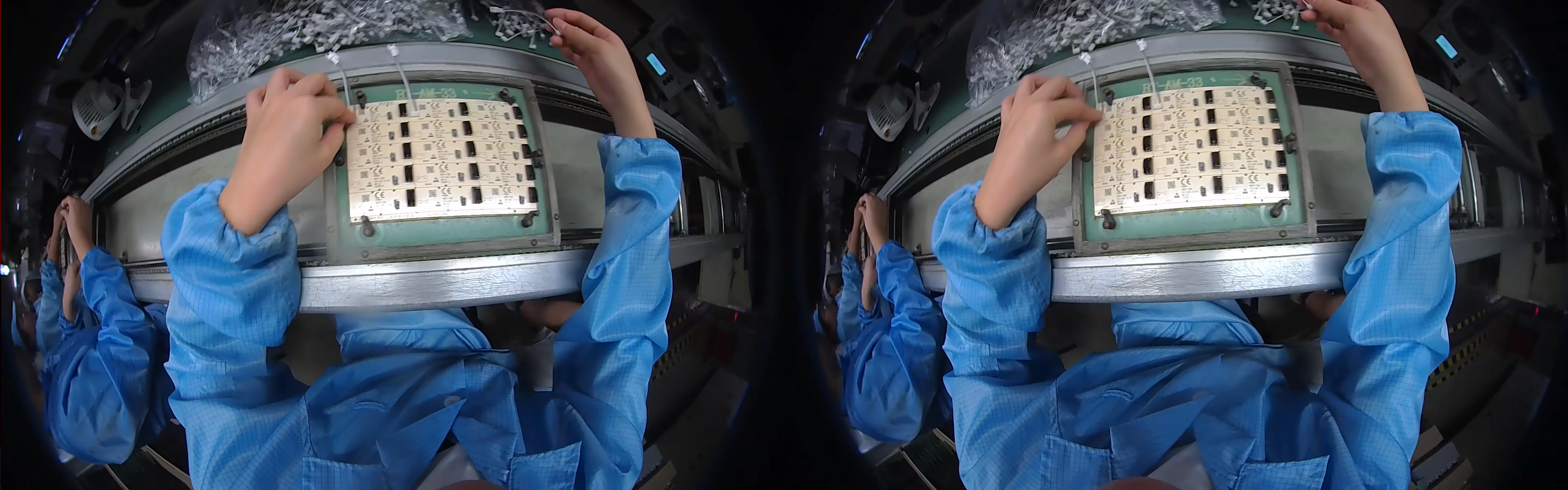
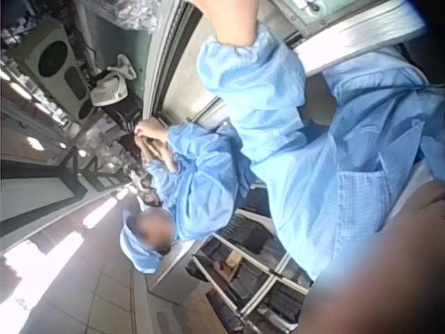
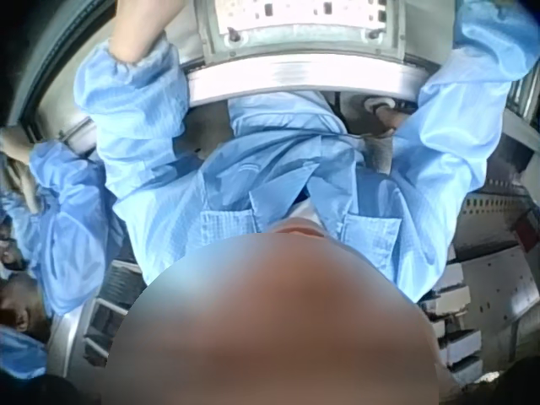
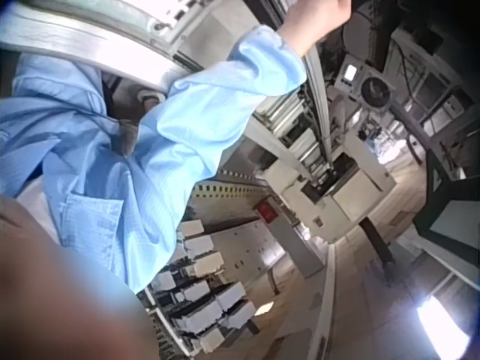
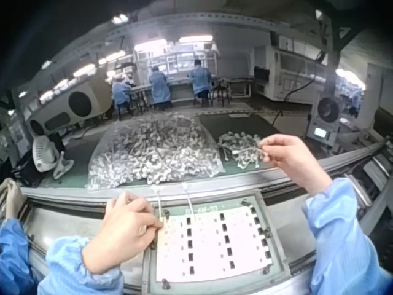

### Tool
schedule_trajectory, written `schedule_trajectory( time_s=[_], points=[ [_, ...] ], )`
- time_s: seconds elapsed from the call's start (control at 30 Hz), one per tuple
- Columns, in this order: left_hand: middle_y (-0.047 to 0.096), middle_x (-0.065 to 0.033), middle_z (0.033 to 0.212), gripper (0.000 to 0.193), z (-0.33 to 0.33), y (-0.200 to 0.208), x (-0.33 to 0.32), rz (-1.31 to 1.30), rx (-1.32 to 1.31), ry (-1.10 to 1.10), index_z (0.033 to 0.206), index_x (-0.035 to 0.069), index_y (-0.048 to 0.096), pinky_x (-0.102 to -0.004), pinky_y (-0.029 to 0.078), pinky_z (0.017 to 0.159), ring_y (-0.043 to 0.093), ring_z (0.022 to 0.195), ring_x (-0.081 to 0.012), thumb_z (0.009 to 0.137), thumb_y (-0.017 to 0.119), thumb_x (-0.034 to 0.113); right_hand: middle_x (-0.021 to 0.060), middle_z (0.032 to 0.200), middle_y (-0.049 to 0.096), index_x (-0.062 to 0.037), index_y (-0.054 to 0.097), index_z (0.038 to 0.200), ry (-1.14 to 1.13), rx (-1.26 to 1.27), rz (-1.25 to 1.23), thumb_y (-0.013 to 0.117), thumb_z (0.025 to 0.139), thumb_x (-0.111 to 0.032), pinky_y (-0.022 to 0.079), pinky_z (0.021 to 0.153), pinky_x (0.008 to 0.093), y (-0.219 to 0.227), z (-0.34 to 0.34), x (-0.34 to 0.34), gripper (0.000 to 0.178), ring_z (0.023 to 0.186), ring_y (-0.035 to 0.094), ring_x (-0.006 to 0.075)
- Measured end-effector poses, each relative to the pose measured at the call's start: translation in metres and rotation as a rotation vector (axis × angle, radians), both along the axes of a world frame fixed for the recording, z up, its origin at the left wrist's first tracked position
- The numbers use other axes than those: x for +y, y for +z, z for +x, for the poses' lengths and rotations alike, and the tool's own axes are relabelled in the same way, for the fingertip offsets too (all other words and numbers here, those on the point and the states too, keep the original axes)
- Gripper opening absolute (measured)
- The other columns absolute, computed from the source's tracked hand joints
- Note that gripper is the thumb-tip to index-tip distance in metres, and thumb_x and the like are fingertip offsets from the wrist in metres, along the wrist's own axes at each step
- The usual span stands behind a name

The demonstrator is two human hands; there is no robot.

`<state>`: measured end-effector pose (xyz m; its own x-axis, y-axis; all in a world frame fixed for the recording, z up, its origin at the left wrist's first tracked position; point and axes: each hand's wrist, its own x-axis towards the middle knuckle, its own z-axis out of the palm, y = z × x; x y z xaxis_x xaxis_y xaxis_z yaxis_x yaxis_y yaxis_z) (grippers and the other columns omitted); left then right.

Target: Picking small electronic components from a tray and placing them onto a circuit board assembly.

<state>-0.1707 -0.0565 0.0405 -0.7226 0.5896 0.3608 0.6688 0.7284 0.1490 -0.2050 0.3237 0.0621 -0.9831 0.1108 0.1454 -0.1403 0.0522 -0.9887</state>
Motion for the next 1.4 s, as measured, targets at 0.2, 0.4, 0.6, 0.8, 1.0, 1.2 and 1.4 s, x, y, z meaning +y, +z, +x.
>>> schedule_trajectory(
  time_s=[0.2, 0.4, 0.6, 0.8, 1.0, 1.2, 1.4],
  points=[
    [0.063, -0.0039, 0.095, 0.015, 0.015, 0.015, 0.013, -0.087, -0.042, -0.014, 0.093, 0.01, 0.077, -0.0432, 0.037, 0.091, 0.053, 0.102, -0.0272, 0.083, 0.067, 0.016, 0.0065, 0.109, 0.07, -0.0008, 0.062, 0.125, 0.11, 0.031, -0.382, 0.061, 0.097, -0.018, 0.048, 0.091, 0.0264, -0.01, 0.002, 0.056, 0.033, 0.101, 0.064, 0.0139],
    [0.066, -0.0034, 0.094, 0.013, -0.021, 0.039, 0.09, 0.128, 0.097, -0.228, 0.095, 0.011, 0.07, -0.0445, 0.044, 0.081, 0.06, 0.093, -0.029, 0.084, 0.064, 0.014, 0.014, 0.12, 0.068, 0.0041, 0.059, 0.128, 0.105, -0.007, -0.226, 0.062, 0.096, -0.012, 0.048, 0.102, 0.0292, -0.009, 0.025, 0.004, 0.036, 0.116, 0.063, 0.0202],
    [0.066, -0.0062, 0.097, 0.019, -0.094, 0.004, 0.209, -0.21, 0.481, -0.19, 0.101, 0.012, 0.065, -0.0438, 0.049, 0.077, 0.066, 0.094, -0.0273, 0.082, 0.064, 0.015, 0.0127, 0.112, 0.071, 0.0033, 0.062, 0.123, 0.045, 0.114, -0.34, 0.064, 0.095, -0.012, 0.05, 0.096, 0.0308, -0.012, 0.02, 0.028, 0.031, 0.107, 0.067, 0.019],
    [0.068, -0.009, 0.092, 0.012, -0.129, 0.004, 0.217, -0.274, 0.439, -0.258, 0.093, 0.008, 0.066, -0.0419, 0.051, 0.073, 0.068, 0.088, -0.0313, 0.083, 0.063, 0.014, 0.0102, 0.104, 0.071, -0.0007, 0.067, 0.112, -0.088, 0.27, -0.33, 0.065, 0.096, -0.016, 0.052, 0.089, 0.0306, -0.013, 0.013, 0.028, 0.023, 0.096, 0.069, 0.0161],
    [0.073, -0.0061, 0.089, 0.026, -0.139, 0.049, 0.156, 0.592, -0.273, -0.096, 0.1, 0.002, 0.068, -0.0277, 0.051, 0.072, 0.068, 0.083, -0.0115, 0.09, 0.071, 0.026, 0.0118, 0.102, 0.072, 0.0007, 0.067, 0.109, 0.043, 0.377, -0.119, 0.066, 0.094, -0.015, 0.053, 0.09, 0.0315, -0.019, 0.01, 0.002, 0.022, 0.097, 0.071, 0.0194],
    [0.07, -0.0082, 0.096, 0.015, -0.055, 0.059, 0.051, 0.983, -0.808, -0.221, 0.102, 0.006, 0.062, -0.0212, 0.048, 0.074, 0.065, 0.085, -0.01, 0.094, 0.067, 0.017, 0.0107, 0.093, 0.071, 0.0006, 0.062, 0.089, 0.227, 0.323, 0.104, 0.069, 0.089, -0.003, 0.057, 0.083, 0.0286, -0.016, 0.034, -0.044, 0.008, 0.089, 0.072, 0.0194],
    [0.071, -0.0079, 0.088, 0.016, -0.035, 0.019, 0.033, 0.968, -0.614, -0.263, 0.099, 0.003, 0.06, -0.0232, 0.052, 0.074, 0.067, 0.08, -0.0116, 0.093, 0.069, 0.015, 0.0093, 0.088, 0.071, 0.0009, 0.063, 0.089, 0.212, 0.28, 0.559, 0.069, 0.087, -0.006, 0.056, 0.075, 0.0289, -0.023, 0.045, -0.066, 0.009, 0.081, 0.071, 0.0188]
  ],
)
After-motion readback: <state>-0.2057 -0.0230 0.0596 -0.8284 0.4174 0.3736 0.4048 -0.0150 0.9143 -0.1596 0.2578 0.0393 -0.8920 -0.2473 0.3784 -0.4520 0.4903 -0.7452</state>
